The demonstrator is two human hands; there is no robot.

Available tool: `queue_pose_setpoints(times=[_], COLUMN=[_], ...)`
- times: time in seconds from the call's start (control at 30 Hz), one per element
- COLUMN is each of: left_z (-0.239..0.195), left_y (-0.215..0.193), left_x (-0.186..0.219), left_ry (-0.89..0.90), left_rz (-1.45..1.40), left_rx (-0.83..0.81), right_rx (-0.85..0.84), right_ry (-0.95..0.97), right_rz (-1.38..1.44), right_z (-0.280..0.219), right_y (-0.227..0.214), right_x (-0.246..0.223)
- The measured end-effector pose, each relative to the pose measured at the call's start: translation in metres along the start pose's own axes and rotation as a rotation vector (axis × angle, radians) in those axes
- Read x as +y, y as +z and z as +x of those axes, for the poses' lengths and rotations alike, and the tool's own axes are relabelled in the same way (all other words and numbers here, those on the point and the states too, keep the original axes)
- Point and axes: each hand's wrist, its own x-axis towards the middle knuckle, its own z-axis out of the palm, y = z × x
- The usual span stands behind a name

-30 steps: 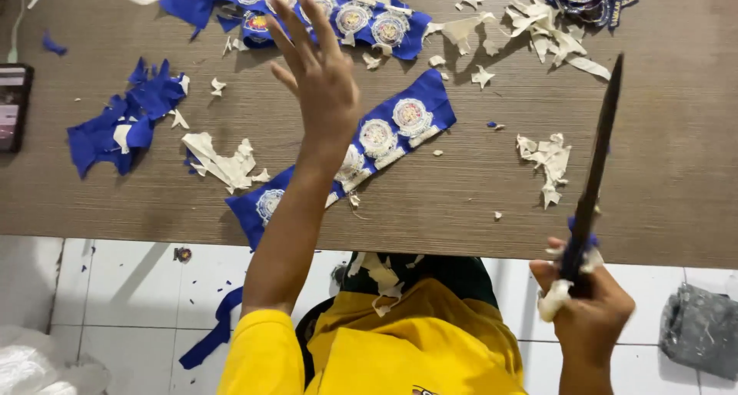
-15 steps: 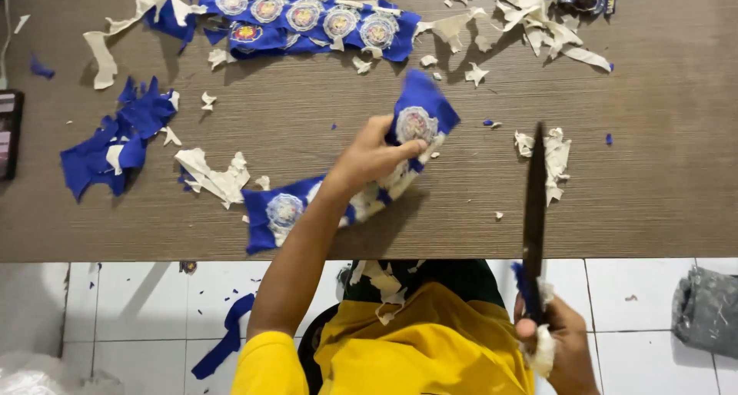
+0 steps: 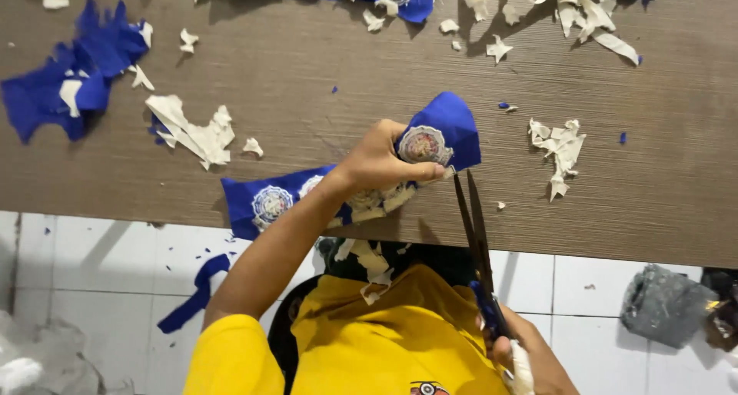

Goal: Cutting out individual embroidered patches from a strip of blue fabric using scissors

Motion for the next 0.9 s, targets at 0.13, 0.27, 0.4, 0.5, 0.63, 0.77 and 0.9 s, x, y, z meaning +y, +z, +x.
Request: queue_pose_setpoints(times=[0.13, 0.27, 0.4, 0.5, 0.63, 0.77, 0.9], left_z=[0.003, 0.002, 0.003, 0.003, 0.003, 0.004, 0.004], left_y=[-0.006, -0.006, -0.005, -0.006, -0.007, -0.006, -0.006], left_x=[-0.010, -0.008, -0.014, -0.012, -0.011, -0.012, -0.012], left_ry=[0.107, 0.131, 0.123, 0.126, 0.097, 0.135, 0.129], left_rz=[0.066, 0.042, 0.074, 0.040, 0.009, 0.020, 0.010], left_rx=[-0.104, -0.139, -0.140, -0.168, -0.195, -0.202, -0.204], right_rx=[-0.055, -0.083, -0.100, -0.100, -0.150, -0.120, -0.108], right_ry=[-0.015, -0.279, -0.347, -0.303, -0.350, -0.381, -0.395], right_rz=[0.209, -0.039, 0.001, 0.031, 0.121, 0.001, -0.037], right_z=[0.020, 0.025, 0.031, 0.031, 0.032, 0.028, 0.027], right_y=[-0.005, -0.002, -0.001, -0.003, -0.007, -0.005, -0.006], right_x=[0.011, -0.002, -0.003, -0.004, -0.004, -0.015, -0.016])
